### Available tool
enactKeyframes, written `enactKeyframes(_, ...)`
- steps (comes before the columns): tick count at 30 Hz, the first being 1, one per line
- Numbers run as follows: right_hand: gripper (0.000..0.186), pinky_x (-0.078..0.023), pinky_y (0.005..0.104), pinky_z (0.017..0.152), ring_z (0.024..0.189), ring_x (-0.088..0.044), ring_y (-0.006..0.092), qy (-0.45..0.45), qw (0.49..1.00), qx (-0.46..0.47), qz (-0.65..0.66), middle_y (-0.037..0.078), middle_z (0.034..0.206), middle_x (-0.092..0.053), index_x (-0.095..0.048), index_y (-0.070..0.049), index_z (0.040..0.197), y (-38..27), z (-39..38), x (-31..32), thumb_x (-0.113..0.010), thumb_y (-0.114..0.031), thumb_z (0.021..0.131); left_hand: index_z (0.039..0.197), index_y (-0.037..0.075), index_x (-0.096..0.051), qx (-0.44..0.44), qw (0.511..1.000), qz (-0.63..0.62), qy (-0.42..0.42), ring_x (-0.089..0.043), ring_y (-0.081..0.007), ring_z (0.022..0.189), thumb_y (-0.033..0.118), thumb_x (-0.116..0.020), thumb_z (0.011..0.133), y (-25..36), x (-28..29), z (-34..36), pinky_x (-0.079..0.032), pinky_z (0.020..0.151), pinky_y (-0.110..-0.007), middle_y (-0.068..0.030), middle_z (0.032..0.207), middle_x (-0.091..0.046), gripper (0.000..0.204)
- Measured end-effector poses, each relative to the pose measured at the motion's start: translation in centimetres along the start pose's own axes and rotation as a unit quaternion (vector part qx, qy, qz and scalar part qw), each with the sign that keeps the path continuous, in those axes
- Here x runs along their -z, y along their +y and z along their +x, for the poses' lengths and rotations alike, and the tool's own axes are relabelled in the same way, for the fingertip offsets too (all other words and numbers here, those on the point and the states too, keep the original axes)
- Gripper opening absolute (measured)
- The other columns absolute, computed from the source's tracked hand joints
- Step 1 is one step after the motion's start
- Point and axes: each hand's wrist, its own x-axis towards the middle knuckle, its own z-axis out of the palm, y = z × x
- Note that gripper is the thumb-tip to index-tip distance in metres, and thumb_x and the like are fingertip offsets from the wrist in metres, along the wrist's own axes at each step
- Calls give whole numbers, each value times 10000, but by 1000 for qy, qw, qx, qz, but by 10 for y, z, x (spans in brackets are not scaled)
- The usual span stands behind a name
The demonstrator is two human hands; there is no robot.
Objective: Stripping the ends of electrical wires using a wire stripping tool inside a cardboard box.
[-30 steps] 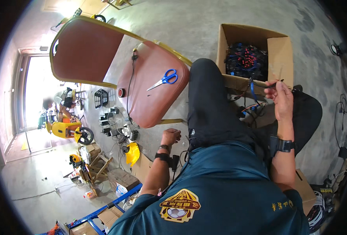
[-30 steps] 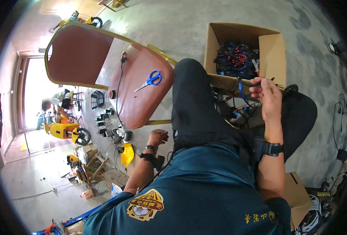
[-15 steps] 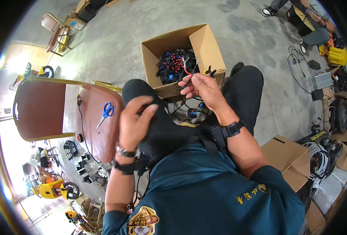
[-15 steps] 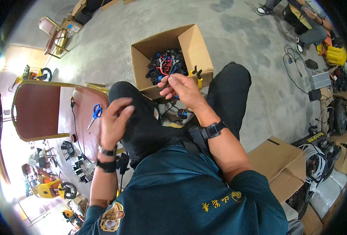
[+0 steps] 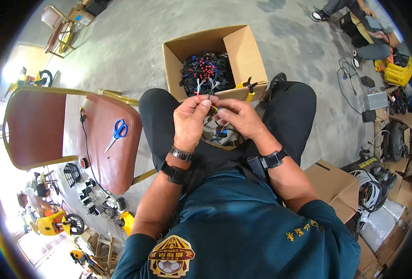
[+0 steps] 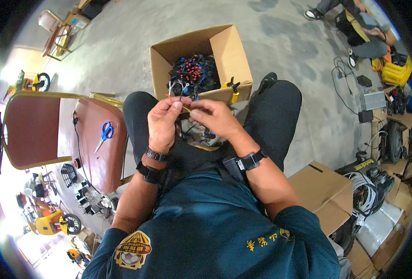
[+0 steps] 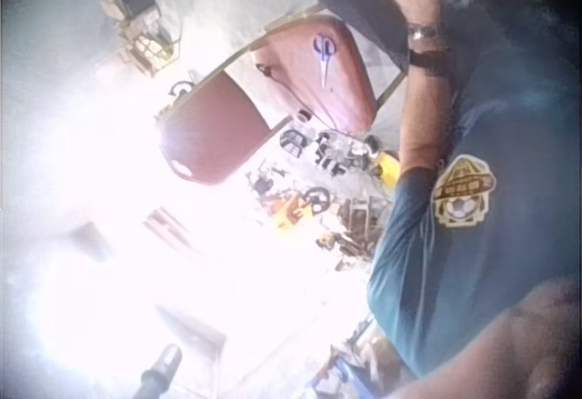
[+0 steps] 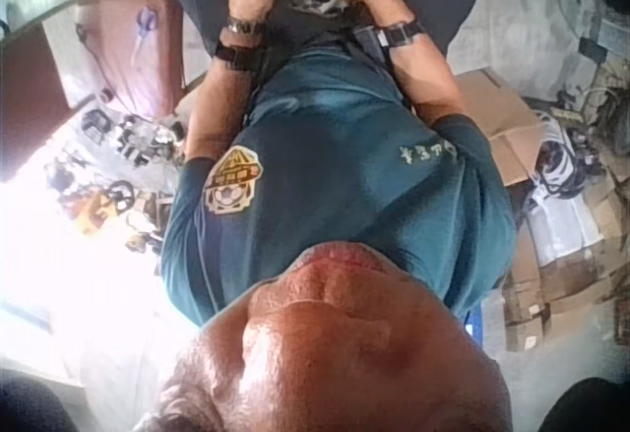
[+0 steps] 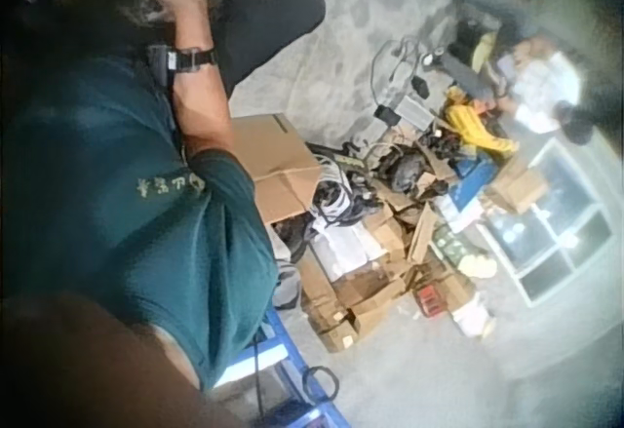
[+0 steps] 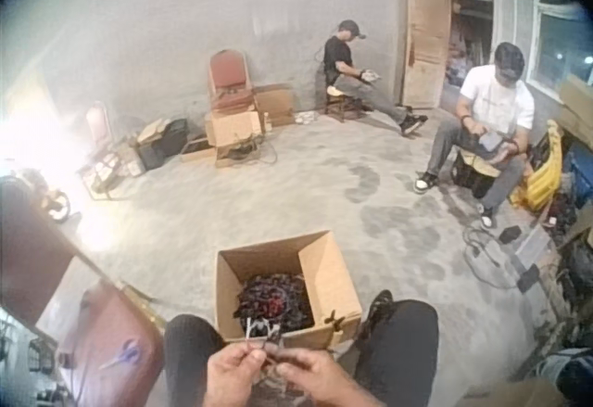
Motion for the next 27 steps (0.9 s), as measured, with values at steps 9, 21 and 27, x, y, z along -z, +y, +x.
enactKeyframes(9,230,-443,214,551,649,-553,85,44,994,-1,104,37,774,-608,-633,-10,1022,-15,7,20,-655,-202,899,951,-11,-658,88,983,148,-69,-577,-69,651,86,-642,899,-3,8,4,-470,602,-205,-22,755,-646,112)
enactKeyframes(21,61,-440,245,606,693,-541,92,102,978,62,173,13,802,-594,-619,-38,930,-3,18,19,-639,-75,886,1067,-35,-646,140,980,57,-133,-573,-78,642,32,-614,877,-12,23,27,-465,593,-215,-52,800,-671,204)
enactKeyframes(27,78,-443,224,584,631,-538,86,123,977,41,172,23,754,-602,-623,-33,911,0,21,25,-655,-95,876,1051,-36,-637,219,966,30,-134,-547,-90,622,30,-601,892,-14,22,31,-422,545,-205,-71,802,-654,176)
